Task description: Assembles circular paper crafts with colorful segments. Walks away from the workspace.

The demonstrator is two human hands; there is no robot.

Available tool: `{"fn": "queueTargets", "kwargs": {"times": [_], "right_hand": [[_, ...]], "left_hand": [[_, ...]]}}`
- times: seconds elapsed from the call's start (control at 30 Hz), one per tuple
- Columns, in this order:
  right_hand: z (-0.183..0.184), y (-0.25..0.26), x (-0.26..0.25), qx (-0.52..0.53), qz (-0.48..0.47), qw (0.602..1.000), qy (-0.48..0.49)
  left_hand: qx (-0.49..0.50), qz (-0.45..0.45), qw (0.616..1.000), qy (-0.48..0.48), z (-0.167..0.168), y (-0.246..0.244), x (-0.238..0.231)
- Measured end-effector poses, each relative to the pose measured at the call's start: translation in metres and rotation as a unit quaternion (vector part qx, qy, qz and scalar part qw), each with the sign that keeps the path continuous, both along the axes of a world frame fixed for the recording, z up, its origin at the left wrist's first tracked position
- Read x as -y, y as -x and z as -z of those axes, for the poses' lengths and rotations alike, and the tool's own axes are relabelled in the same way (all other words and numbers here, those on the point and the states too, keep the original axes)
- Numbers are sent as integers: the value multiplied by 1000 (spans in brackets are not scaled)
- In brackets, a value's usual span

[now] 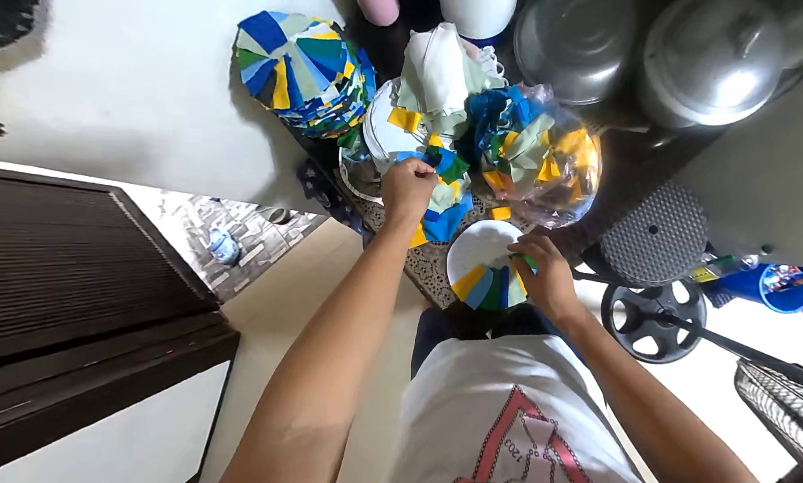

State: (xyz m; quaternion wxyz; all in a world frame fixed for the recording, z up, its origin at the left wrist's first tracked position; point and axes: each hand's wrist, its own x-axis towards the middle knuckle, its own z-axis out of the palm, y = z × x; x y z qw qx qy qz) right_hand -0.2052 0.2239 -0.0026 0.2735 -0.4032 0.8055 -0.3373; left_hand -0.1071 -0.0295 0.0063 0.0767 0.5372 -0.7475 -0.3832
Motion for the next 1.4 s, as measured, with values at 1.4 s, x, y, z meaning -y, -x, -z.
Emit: {"fn": "queueTargets", "kwargs": {"times": [1.4], "right_hand": [[-34, -21, 17, 371, -16, 925, -76]], "left_hand": [[-222, -60, 922, -312, -5, -104, -170]]}}
